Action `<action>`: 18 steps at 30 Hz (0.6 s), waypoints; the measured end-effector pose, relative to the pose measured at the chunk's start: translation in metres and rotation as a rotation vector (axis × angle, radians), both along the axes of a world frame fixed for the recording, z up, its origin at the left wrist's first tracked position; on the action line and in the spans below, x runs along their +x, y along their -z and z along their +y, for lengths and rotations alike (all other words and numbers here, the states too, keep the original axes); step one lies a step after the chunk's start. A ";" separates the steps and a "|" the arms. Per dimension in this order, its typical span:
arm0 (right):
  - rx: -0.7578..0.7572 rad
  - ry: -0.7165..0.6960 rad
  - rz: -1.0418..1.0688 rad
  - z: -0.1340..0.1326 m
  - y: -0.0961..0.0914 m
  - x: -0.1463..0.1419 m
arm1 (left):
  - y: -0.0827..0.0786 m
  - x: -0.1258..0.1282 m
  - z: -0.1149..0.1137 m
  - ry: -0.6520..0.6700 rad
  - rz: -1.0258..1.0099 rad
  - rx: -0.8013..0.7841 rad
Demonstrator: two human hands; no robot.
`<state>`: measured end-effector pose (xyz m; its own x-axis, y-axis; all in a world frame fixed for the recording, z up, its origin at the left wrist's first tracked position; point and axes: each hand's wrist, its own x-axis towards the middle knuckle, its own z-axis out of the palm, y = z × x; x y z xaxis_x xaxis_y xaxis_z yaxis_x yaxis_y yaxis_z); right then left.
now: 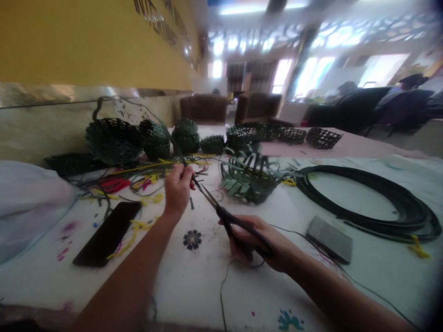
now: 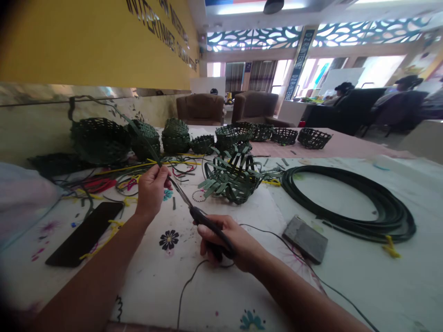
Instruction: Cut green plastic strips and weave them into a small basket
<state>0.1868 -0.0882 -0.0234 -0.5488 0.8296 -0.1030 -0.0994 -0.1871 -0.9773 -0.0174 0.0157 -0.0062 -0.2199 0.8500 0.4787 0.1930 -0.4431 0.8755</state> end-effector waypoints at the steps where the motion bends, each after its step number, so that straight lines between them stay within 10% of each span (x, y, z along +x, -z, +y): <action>1: -0.007 0.002 -0.006 0.000 0.000 0.000 | 0.000 0.000 0.000 0.001 0.006 0.003; 18: 0.055 0.130 -0.167 -0.001 0.004 -0.008 | -0.002 0.008 -0.005 0.046 -0.126 -0.166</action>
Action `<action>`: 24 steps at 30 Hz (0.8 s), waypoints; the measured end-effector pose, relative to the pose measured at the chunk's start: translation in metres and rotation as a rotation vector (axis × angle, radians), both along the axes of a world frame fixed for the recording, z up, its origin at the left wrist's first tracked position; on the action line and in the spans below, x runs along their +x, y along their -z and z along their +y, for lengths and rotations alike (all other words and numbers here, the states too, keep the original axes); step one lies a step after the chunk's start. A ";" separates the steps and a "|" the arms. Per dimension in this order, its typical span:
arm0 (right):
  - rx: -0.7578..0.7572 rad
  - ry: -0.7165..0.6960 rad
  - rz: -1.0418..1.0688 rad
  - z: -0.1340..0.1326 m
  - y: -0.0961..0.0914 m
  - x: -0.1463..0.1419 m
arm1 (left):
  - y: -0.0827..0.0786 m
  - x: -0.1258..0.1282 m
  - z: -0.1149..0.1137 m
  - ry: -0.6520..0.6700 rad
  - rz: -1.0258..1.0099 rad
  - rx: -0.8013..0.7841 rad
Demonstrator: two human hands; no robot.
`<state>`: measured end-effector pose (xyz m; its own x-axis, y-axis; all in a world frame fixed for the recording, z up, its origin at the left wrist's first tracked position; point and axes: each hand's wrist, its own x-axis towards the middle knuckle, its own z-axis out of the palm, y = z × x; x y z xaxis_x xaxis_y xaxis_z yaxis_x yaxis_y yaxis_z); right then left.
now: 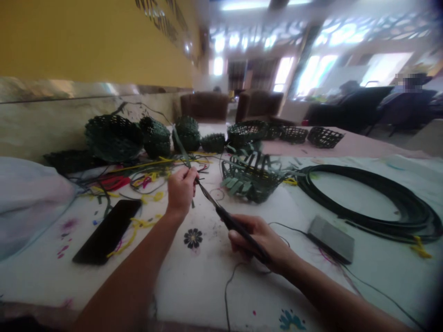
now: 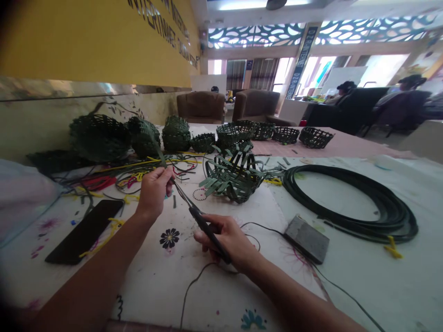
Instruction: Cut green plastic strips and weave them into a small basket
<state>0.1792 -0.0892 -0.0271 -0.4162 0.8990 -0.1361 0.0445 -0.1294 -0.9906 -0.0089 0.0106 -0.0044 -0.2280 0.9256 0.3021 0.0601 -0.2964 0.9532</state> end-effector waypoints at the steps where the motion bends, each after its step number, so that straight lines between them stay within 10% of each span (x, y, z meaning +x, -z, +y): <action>1: 0.006 0.006 -0.022 0.000 0.000 0.000 | 0.001 -0.001 0.001 -0.002 0.016 -0.006; 24: 0.017 0.018 -0.011 -0.006 -0.001 -0.002 | -0.004 -0.008 0.007 0.137 -0.200 -0.156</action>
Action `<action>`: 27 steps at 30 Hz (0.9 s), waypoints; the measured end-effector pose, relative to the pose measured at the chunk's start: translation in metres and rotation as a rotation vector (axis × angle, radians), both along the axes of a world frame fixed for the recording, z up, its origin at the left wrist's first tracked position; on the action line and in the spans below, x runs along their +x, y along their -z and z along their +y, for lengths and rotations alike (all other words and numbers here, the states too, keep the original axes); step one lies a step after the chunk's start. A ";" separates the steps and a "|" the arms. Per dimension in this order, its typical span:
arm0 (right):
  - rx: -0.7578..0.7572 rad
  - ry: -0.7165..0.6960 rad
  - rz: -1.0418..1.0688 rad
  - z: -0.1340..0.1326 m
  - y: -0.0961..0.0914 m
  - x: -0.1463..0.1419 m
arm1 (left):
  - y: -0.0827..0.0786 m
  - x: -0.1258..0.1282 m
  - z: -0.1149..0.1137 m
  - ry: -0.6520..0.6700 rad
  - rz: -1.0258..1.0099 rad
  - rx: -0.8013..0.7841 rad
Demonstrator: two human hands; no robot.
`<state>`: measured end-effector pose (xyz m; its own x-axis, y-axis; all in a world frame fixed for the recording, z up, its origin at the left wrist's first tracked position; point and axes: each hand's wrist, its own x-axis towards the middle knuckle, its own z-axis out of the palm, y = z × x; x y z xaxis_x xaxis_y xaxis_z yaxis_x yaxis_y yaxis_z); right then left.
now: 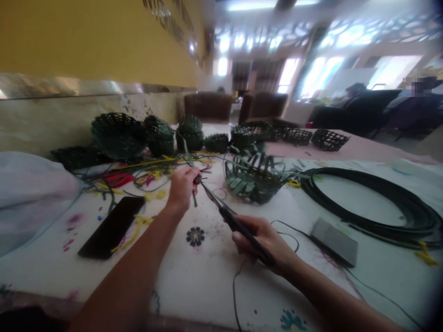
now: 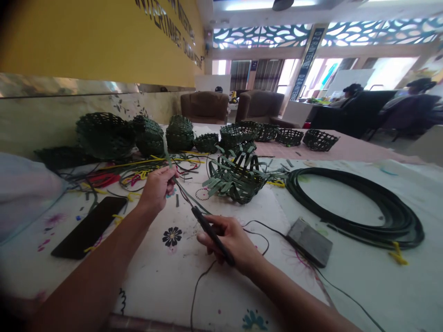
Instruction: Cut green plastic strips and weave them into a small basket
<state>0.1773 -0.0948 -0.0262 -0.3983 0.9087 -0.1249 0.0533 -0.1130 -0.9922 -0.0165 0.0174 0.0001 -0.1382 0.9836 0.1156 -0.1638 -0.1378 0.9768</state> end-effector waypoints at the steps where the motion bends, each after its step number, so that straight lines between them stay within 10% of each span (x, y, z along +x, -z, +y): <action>1: 0.002 0.003 -0.006 0.000 0.001 0.000 | 0.000 0.001 -0.001 0.005 -0.007 -0.017; 27: 0.081 0.020 -0.035 -0.008 -0.006 -0.003 | -0.001 0.007 -0.008 -0.008 -0.064 0.105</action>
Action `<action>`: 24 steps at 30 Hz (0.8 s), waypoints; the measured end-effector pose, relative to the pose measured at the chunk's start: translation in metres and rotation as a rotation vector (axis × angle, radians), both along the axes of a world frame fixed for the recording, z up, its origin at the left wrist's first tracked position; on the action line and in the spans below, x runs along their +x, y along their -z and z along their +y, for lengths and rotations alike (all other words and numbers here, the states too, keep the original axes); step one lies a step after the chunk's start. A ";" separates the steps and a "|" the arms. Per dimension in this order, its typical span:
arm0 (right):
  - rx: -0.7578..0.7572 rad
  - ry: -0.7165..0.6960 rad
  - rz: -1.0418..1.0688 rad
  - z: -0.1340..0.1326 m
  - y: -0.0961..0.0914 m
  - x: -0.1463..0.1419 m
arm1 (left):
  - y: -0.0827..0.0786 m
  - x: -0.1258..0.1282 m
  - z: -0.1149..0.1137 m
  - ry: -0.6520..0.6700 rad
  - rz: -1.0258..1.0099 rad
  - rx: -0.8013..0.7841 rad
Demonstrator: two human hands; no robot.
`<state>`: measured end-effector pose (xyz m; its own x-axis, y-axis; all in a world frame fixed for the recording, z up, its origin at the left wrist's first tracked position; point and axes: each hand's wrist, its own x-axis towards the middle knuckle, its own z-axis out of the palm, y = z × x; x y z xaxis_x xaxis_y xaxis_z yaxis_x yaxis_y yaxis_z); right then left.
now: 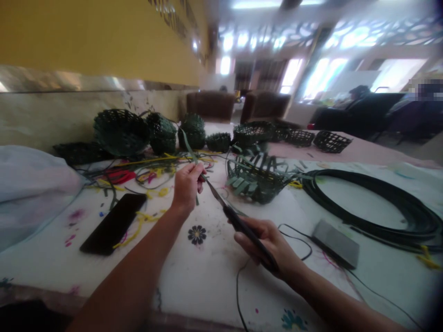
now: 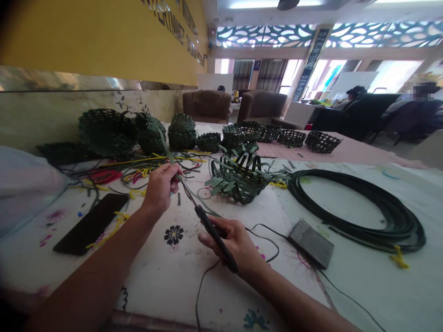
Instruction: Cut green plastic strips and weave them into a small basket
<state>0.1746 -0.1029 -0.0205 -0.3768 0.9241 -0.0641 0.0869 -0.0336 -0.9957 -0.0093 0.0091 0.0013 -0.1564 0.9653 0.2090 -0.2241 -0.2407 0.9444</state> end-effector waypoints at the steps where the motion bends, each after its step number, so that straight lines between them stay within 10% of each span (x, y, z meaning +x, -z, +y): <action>1: 0.002 0.000 -0.006 0.000 0.000 0.000 | 0.000 0.000 0.000 -0.003 -0.001 -0.002; 24: 0.019 -0.027 0.014 0.005 0.001 0.003 | 0.003 0.006 -0.004 0.099 -0.040 -0.041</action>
